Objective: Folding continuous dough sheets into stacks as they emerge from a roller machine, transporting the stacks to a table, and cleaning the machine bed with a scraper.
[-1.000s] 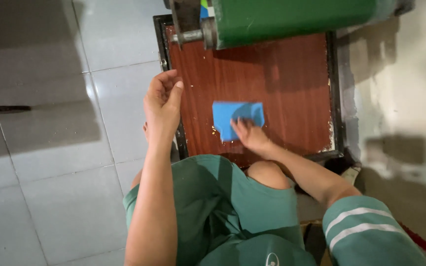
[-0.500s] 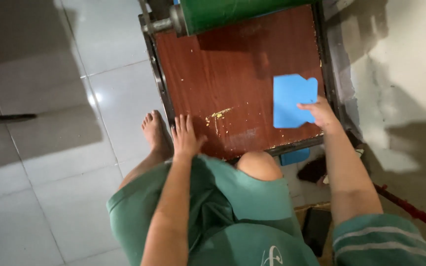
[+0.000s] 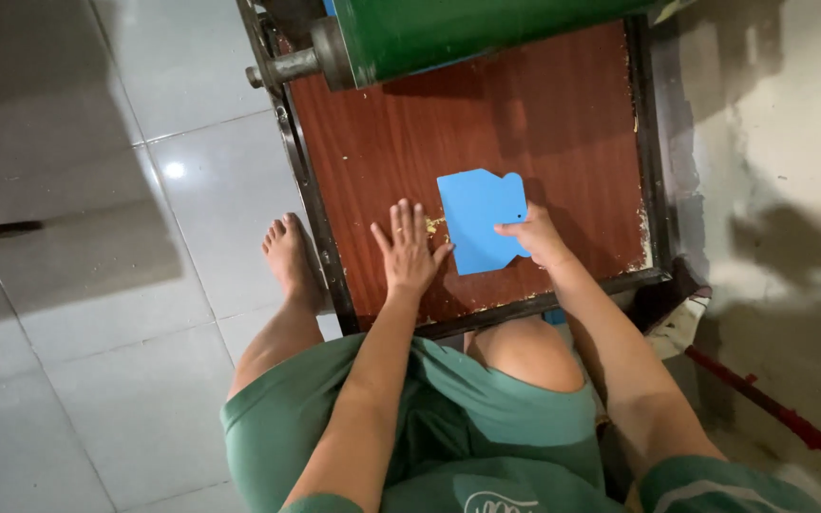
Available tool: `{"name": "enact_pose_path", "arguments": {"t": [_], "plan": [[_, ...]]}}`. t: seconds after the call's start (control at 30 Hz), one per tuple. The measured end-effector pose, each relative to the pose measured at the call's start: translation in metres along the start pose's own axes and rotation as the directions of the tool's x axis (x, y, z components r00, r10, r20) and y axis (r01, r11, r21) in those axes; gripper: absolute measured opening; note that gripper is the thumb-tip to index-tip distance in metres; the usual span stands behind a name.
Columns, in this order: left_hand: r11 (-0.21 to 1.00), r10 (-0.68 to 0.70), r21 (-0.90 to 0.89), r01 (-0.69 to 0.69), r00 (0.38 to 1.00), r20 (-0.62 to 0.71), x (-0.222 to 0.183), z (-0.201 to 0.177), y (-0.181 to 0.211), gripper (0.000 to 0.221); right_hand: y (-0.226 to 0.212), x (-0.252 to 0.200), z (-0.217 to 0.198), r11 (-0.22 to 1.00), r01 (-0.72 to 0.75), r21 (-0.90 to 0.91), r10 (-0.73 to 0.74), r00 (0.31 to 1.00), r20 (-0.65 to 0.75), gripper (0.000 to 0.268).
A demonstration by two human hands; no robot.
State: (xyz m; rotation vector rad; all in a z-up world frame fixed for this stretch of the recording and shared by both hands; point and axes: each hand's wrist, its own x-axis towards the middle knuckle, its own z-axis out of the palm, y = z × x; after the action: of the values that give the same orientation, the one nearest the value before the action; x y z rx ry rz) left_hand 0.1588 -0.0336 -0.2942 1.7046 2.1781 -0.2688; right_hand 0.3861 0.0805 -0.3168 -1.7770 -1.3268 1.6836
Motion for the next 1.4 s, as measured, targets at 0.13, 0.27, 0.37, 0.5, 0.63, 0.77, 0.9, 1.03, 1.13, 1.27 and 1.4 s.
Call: {"name": "enact_pose_path", "arguments": {"t": [0.13, 0.27, 0.37, 0.5, 0.63, 0.77, 0.9, 1.03, 1.13, 1.27, 1.4], "plan": [[0.989, 0.100, -0.099, -0.106, 0.993, -0.066, 0.011, 0.010, -0.005, 0.097, -0.026, 0.001, -0.025, 0.999, -0.043, -0.019, 0.041, 0.998, -0.057, 0.065], [0.991, 0.068, -0.108, -0.075, 0.996, -0.061, -0.006, 0.015, -0.028, 0.118, -0.026, -0.008, -0.084, 0.998, -0.042, -0.053, 0.036, 0.993, -0.115, 0.067], [0.988, 0.069, -0.132, -0.077, 0.996, -0.065, -0.003, 0.011, -0.025, 0.126, -0.022, -0.004, -0.088, 0.996, -0.044, -0.080, 0.034, 0.992, -0.117, 0.069], [0.995, 0.027, -0.098, -0.034, 0.997, -0.073, 0.003, 0.011, -0.012, 0.122, -0.009, -0.009, -0.048, 0.996, -0.074, -0.045, 0.067, 0.988, -0.138, 0.067], [0.993, 0.038, -0.107, -0.052, 0.991, -0.126, 0.011, 0.010, -0.005, 0.116, 0.008, -0.003, 0.016, 0.998, -0.026, 0.048, 0.033, 0.988, -0.148, 0.061], [0.993, 0.041, -0.105, -0.057, 0.988, -0.146, 0.018, 0.024, -0.002, 0.116, 0.050, 0.016, 0.060, 0.994, -0.023, 0.108, 0.038, 0.990, -0.139, 0.060], [0.986, 0.043, -0.156, -0.066, 0.988, -0.145, 0.022, 0.033, 0.002, 0.109, 0.038, 0.010, 0.089, 0.983, -0.043, 0.177, 0.053, 0.997, -0.052, 0.056], [0.946, 0.071, -0.285, -0.152, 0.959, -0.276, 0.030, 0.051, 0.012, 0.106, 0.030, 0.003, 0.090, 0.961, -0.122, 0.249, 0.104, 0.991, 0.084, 0.044], [0.738, 0.066, -0.606, -0.297, 0.925, -0.373, 0.035, 0.044, 0.012, 0.097, 0.018, -0.006, 0.077, 0.865, -0.221, 0.451, 0.158, 0.972, 0.173, 0.047], [0.496, -0.186, -0.820, -0.286, 0.888, -0.422, 0.046, -0.005, 0.000, 0.071, 0.009, -0.017, 0.061, 0.724, -0.275, 0.633, 0.131, 0.955, 0.265, 0.049], [0.222, -0.506, -0.972, -0.071, 0.844, -0.178, 0.059, -0.051, -0.026, 0.043, -0.014, -0.049, 0.028, 0.643, -0.251, 0.724, 0.137, 0.967, 0.214, 0.051]]}}
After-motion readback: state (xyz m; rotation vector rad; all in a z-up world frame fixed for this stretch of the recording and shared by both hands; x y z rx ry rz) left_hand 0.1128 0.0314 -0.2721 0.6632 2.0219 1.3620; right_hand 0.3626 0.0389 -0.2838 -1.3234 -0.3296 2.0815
